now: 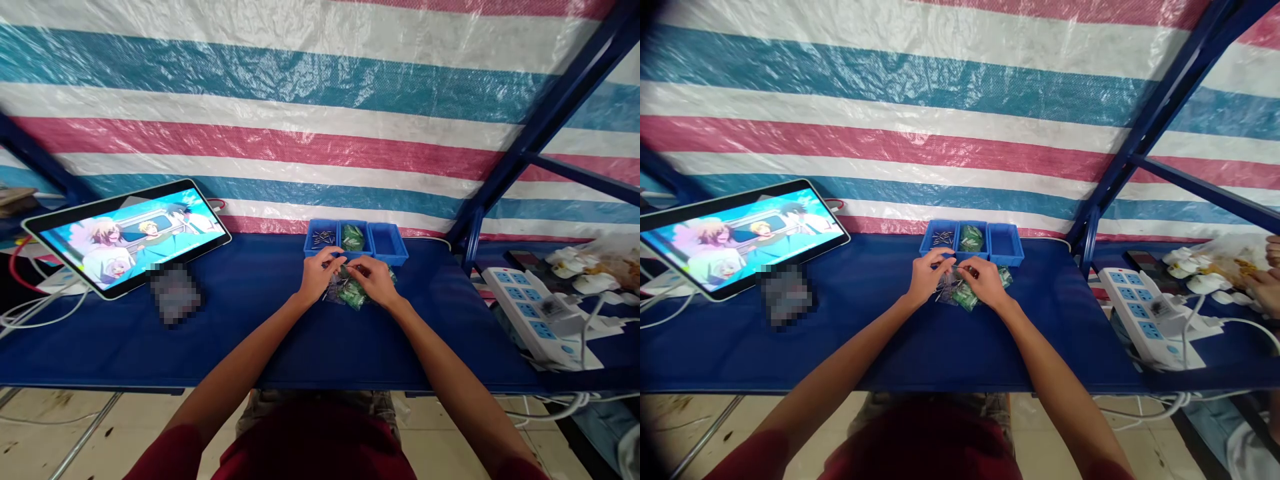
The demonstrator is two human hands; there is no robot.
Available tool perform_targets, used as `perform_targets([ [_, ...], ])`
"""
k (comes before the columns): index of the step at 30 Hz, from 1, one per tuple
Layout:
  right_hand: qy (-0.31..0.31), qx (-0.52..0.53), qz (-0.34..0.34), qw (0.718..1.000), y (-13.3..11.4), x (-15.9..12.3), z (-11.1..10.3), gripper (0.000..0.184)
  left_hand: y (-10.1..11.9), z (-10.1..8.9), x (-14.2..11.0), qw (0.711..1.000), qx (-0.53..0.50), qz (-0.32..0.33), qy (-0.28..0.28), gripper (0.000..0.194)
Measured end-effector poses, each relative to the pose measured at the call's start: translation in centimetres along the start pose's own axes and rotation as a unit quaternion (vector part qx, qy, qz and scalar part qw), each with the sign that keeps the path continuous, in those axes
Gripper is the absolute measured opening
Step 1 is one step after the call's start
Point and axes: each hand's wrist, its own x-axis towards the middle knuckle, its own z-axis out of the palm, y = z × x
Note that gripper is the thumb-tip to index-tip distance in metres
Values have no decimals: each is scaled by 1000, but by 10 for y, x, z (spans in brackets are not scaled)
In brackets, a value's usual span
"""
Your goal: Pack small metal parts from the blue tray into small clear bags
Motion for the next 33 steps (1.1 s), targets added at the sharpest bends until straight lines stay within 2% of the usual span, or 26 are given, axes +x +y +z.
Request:
perform_targets([
  [6, 11, -17, -21, 1000, 0, 0, -2, 30, 0, 1, 1, 998, -64, -27, -2, 24],
  [13, 13, -14, -11, 1000, 2, 1, -5, 35, -5, 6, 5, 974, -190, -126, -5, 28],
  [19, 19, -35, -2, 999, 3, 1, -3, 33, -2, 5, 6, 972, -208, -105, -4, 29],
  [22, 42, -42, 13, 998, 3, 2, -3, 32, -4, 2, 7, 977, -189, -92, -21, 30],
  [28, 82, -44, 33, 995, 3, 3, -8, 30, -11, -1, 5, 999, -30, -31, -8, 23],
  [33, 59, -22, 19, 998, 2, 2, -7, 25, -9, 1, 3, 998, -45, -41, 1, 24],
])
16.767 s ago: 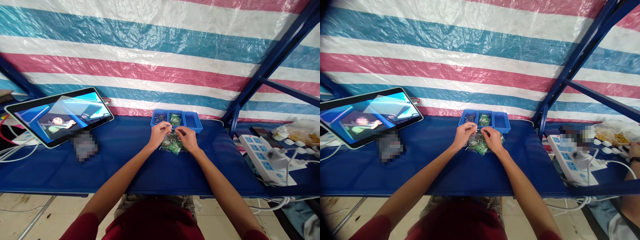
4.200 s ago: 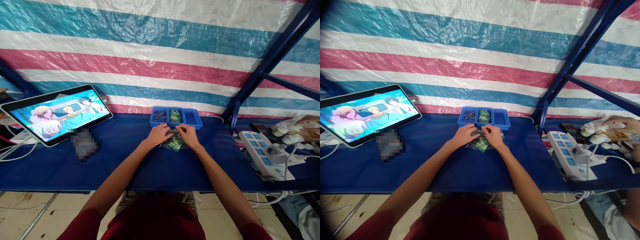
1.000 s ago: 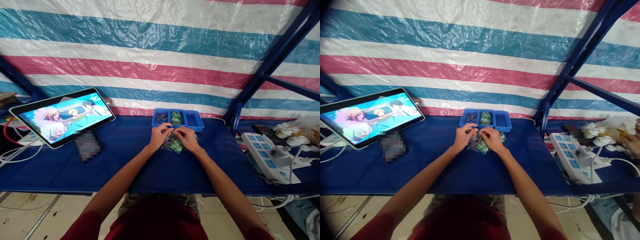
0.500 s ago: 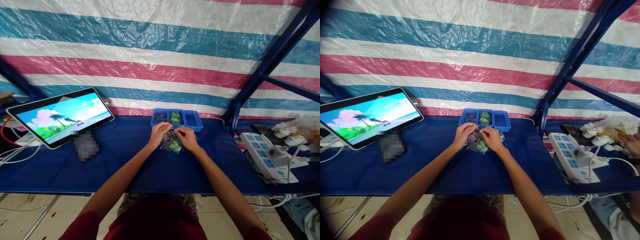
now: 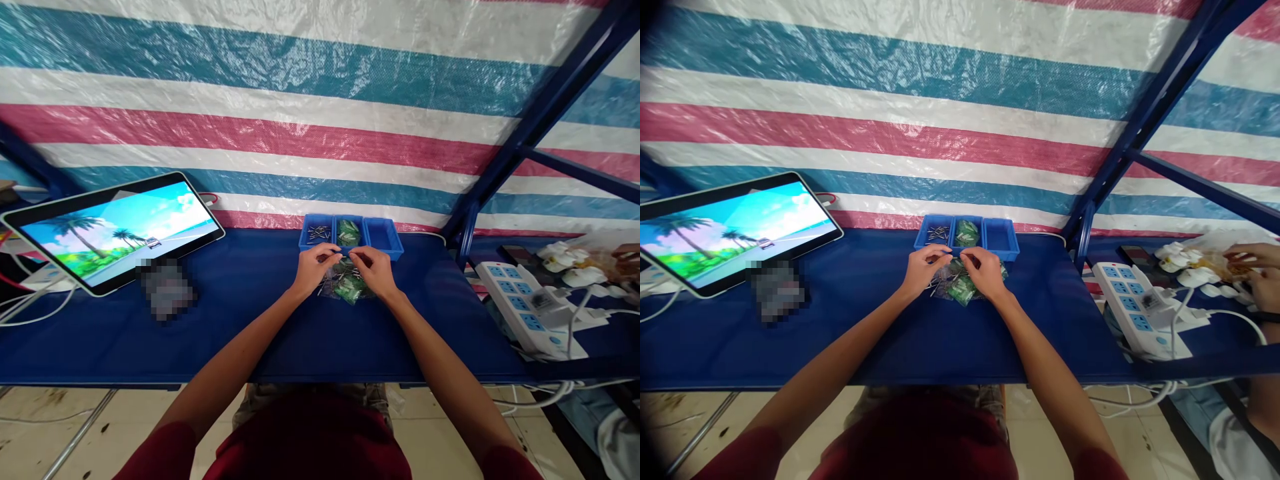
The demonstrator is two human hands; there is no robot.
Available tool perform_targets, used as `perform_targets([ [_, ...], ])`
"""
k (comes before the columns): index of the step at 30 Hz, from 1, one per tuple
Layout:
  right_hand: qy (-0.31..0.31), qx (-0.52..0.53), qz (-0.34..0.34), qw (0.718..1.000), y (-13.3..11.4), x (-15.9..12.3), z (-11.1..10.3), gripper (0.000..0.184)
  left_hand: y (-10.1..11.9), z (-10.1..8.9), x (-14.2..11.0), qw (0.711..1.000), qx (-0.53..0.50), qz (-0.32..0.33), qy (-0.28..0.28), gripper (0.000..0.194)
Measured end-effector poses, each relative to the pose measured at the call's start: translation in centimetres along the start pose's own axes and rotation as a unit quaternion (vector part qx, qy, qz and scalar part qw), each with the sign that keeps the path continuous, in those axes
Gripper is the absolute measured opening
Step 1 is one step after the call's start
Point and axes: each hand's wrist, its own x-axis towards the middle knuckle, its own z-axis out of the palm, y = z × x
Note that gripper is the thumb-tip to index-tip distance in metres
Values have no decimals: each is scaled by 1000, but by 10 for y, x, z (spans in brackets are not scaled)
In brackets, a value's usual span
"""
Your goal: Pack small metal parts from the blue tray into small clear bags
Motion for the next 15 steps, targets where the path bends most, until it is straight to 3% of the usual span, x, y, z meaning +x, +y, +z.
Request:
perform_targets([
  [5, -62, 4, -34, 997, -1, 0, 2, 23, 6, 0, -1, 999, -22, -25, 7, 25],
  [10, -63, 2, -48, 997, -2, 0, 1, 26, 8, 2, -2, 998, -44, -29, 15, 26],
  [15, -52, -15, -21, 998, -2, -1, 1, 32, 5, 3, 0, 994, -86, -61, 19, 29],
])
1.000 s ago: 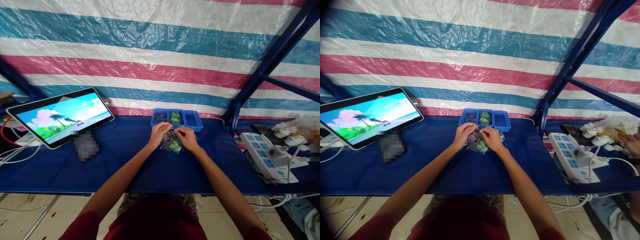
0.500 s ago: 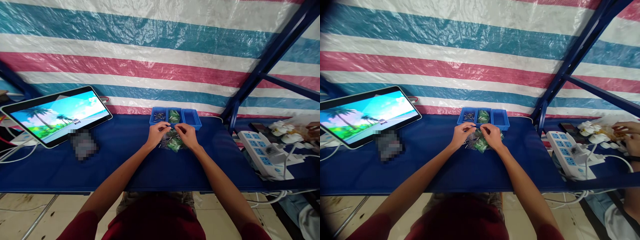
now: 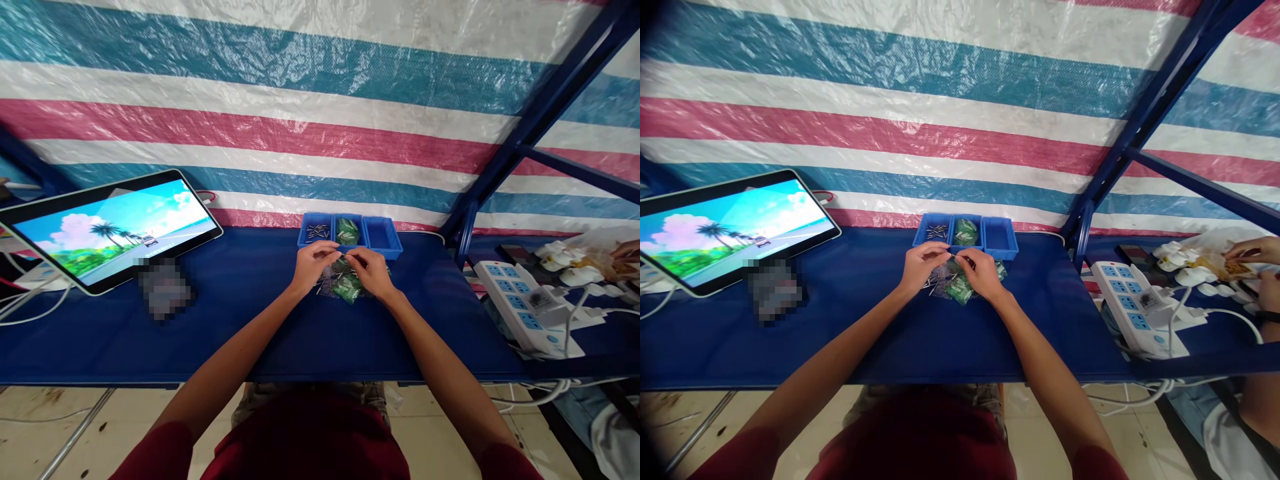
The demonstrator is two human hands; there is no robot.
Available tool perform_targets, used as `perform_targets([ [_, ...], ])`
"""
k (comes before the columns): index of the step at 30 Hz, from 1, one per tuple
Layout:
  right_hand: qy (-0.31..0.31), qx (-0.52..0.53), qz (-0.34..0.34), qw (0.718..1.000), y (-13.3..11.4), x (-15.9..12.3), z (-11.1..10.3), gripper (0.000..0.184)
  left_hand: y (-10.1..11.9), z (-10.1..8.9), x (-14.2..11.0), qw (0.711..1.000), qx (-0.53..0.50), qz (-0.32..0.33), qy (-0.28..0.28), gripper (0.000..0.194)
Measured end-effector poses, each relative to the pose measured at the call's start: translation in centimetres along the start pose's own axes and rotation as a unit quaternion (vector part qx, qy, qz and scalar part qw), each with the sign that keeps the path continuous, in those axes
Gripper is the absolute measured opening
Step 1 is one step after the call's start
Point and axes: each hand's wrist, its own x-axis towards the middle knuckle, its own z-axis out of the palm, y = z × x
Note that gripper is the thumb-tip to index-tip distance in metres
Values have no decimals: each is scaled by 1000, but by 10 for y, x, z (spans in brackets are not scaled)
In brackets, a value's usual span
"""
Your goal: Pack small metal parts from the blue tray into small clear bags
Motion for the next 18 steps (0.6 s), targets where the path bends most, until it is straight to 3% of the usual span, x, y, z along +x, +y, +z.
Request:
perform_targets([
  [5, -4, 6, 9, 1000, -1, 0, 0, 34, -3, 1, 1, 1000, -6, -20, -17, 26],
  [9, 7, -1, 8, 1000, -2, 1, -1, 34, 8, -1, -1, 993, 73, 89, 5, 22],
  [13, 11, -11, 0, 1000, 1, 0, 0, 33, 18, -13, 10, 950, 207, 219, 76, 23],
  [18, -10, -25, -1, 1000, 5, -1, 3, 33, 10, -31, 32, 899, 371, 228, 46, 31],
])
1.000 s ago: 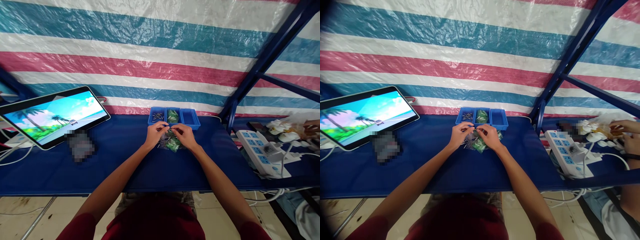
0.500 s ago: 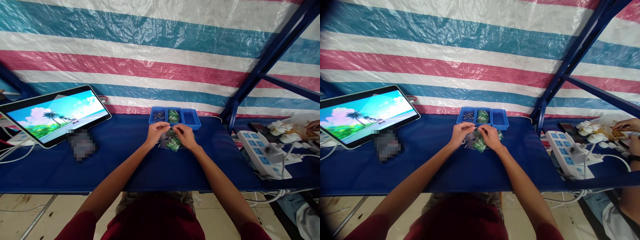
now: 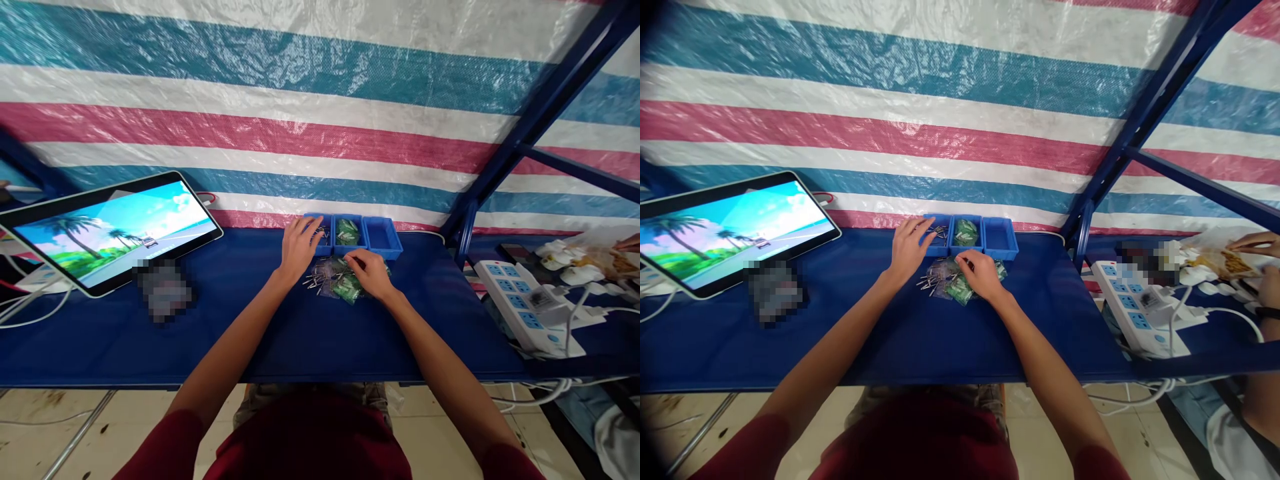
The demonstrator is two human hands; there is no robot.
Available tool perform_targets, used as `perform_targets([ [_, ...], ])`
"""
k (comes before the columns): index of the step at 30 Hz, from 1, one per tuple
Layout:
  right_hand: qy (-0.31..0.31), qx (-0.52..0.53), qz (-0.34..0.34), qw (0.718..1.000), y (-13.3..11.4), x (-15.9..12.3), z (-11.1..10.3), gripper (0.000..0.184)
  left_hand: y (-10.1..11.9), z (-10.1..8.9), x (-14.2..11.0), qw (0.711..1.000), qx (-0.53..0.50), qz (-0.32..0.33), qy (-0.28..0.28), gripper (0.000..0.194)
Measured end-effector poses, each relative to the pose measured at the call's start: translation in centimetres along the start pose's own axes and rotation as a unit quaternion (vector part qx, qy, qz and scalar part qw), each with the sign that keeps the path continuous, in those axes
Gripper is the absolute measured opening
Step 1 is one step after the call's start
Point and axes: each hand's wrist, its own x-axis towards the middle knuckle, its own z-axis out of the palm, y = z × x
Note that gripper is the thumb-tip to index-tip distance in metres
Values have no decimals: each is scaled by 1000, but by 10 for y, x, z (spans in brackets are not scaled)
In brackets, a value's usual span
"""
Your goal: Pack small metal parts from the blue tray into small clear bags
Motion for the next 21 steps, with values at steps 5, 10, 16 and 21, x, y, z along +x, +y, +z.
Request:
perform_targets([
  [5, 15, -7, 8, 1000, 1, 1, -1, 31, -14, 0, -11, 979, 1, 9, -204, 32],
  [10, 16, -13, 12, 1000, 2, 1, -1, 32, -21, 1, -23, 947, 39, 24, -317, 34],
  [16, 8, -13, 14, 1000, 1, 1, -1, 31, -20, 7, -27, 941, 88, 28, -325, 25],
  [21, 8, -7, 16, 1000, 0, 1, -2, 31, -15, 5, -26, 952, 81, 51, -291, 21],
])
